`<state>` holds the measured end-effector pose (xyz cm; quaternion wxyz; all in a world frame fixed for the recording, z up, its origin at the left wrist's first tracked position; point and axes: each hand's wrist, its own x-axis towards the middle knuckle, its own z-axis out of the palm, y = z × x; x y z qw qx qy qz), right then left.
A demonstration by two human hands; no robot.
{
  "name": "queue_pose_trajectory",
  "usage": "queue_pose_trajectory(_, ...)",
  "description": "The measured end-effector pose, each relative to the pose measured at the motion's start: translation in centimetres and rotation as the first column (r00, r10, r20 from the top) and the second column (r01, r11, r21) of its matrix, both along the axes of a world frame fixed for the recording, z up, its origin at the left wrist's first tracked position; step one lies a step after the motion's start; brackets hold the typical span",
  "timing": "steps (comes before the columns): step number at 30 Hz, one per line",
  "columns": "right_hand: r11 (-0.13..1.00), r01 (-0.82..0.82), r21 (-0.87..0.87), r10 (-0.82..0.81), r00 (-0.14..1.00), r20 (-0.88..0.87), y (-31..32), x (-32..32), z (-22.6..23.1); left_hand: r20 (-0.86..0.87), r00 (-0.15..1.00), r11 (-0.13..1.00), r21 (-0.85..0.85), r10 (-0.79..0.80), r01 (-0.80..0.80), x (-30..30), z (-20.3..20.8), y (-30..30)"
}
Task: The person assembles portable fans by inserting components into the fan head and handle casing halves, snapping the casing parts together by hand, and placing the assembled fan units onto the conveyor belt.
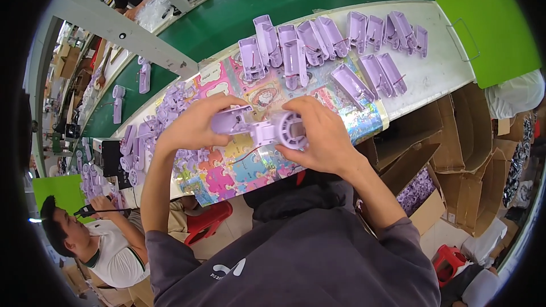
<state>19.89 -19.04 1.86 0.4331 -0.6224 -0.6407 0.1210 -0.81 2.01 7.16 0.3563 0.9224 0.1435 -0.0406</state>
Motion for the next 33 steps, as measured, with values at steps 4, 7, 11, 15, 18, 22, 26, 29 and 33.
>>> queue_pose_trajectory(4, 0.992, -0.033, 0.124, 0.015, 0.990, 0.140, 0.9, -0.6, 1.1, 0.020, 1.000, 0.997, -0.072, 0.008, -0.007, -0.4, -1.0, -1.2)
queue_pose_trajectory(7, 0.992, -0.024, 0.124, -0.004, 0.976, 0.220, 1.1, -1.1, 1.5, -0.050, 0.996, 0.977, -0.194, 0.077, -0.086, -0.3, 0.0, -2.3)
queue_pose_trajectory(11, 0.991, 0.007, 0.134, -0.054, 0.935, 0.349, 1.1, -1.5, 2.1, 0.016, 0.987, 0.971, -0.179, 0.163, -0.157, -0.5, 0.0, -3.3)
queue_pose_trajectory(15, 0.983, -0.002, 0.186, -0.073, 0.916, 0.394, 1.4, -2.0, 2.2, 0.026, 0.950, 0.914, -0.284, 0.310, -0.290, -0.3, -0.6, -3.9)
queue_pose_trajectory(18, 0.977, -0.031, 0.212, -0.058, 0.914, 0.402, 1.9, -1.8, 2.1, 0.021, 0.916, 0.880, -0.286, 0.400, -0.378, -0.2, -0.6, -4.3)
queue_pose_trajectory(22, 0.971, -0.048, 0.234, -0.057, 0.904, 0.424, 2.4, -1.2, 1.5, 0.018, 0.880, 0.825, -0.357, 0.474, -0.437, -0.1, -1.4, -4.4)
queue_pose_trajectory(26, 0.979, -0.035, 0.202, -0.049, 0.917, 0.395, 2.3, -0.9, 1.9, 0.049, 0.895, 0.788, -0.496, 0.444, -0.364, 0.2, -2.1, -3.4)
queue_pose_trajectory(29, 0.965, 0.080, 0.248, -0.119, 0.982, 0.144, 2.9, -0.1, 1.3, 0.218, 0.845, 0.766, -0.571, 0.488, -0.295, 1.4, -2.6, -1.7)
queue_pose_trajectory(33, 0.973, 0.231, 0.025, -0.229, 0.972, -0.044, 1.1, 0.7, -3.1, 0.218, 0.583, 0.584, -0.580, 0.783, -0.567, 5.8, -3.5, 5.7)
